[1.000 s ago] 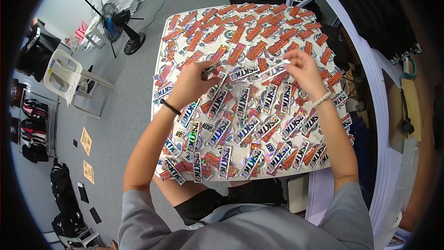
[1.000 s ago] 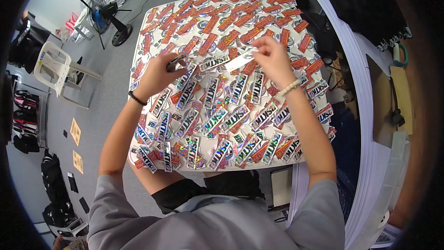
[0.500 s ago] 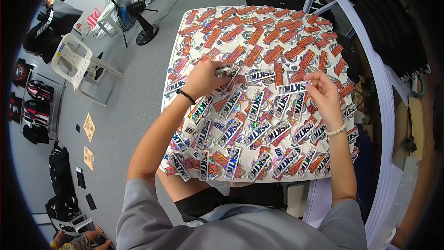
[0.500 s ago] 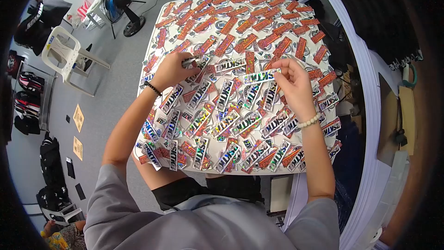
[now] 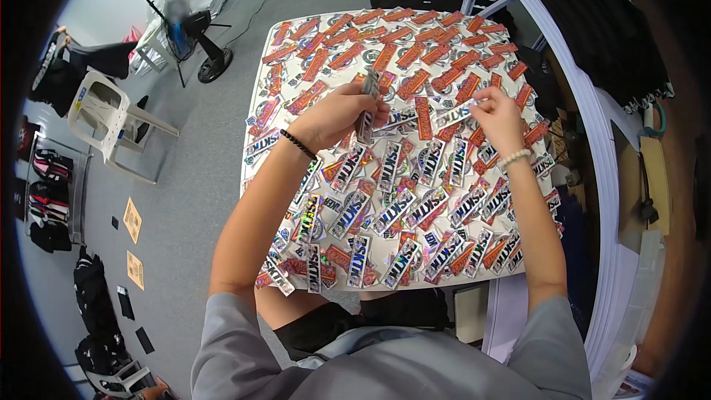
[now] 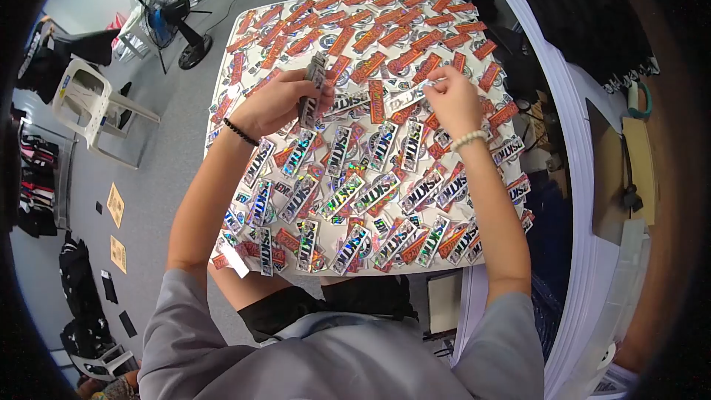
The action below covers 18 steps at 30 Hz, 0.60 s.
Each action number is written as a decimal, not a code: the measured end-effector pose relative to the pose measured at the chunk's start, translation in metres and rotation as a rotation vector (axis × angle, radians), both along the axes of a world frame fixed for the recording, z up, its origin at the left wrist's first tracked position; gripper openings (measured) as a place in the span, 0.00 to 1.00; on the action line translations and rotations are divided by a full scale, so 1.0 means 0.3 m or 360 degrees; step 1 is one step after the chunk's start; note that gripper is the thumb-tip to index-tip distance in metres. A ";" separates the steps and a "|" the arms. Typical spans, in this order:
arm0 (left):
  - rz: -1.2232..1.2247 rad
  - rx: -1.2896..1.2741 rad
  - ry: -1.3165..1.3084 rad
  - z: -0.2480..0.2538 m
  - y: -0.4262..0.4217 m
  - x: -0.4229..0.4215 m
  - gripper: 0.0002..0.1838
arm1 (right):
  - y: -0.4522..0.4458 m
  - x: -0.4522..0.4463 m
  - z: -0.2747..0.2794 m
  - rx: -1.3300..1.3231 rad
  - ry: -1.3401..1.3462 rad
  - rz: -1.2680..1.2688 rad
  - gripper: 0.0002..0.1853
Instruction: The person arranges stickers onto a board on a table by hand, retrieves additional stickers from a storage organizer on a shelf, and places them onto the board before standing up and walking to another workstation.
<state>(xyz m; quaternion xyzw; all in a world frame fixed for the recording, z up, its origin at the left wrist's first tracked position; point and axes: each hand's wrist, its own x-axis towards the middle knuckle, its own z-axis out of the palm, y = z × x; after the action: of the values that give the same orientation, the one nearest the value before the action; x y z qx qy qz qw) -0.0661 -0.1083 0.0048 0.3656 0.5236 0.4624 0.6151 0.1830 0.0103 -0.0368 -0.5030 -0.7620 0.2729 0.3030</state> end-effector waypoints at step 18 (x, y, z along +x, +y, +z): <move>0.0118 0.0495 0.1842 -0.083 0.079 0.092 0.22 | 0.007 -0.098 -0.074 -0.0145 0.0384 0.0304 0.12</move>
<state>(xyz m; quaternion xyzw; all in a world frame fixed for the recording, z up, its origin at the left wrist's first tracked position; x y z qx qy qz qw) -0.0385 -0.0846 -0.0200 0.6252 0.7121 0.2806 0.1527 0.1535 0.0123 -0.0591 -0.4049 -0.7514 0.3931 0.3419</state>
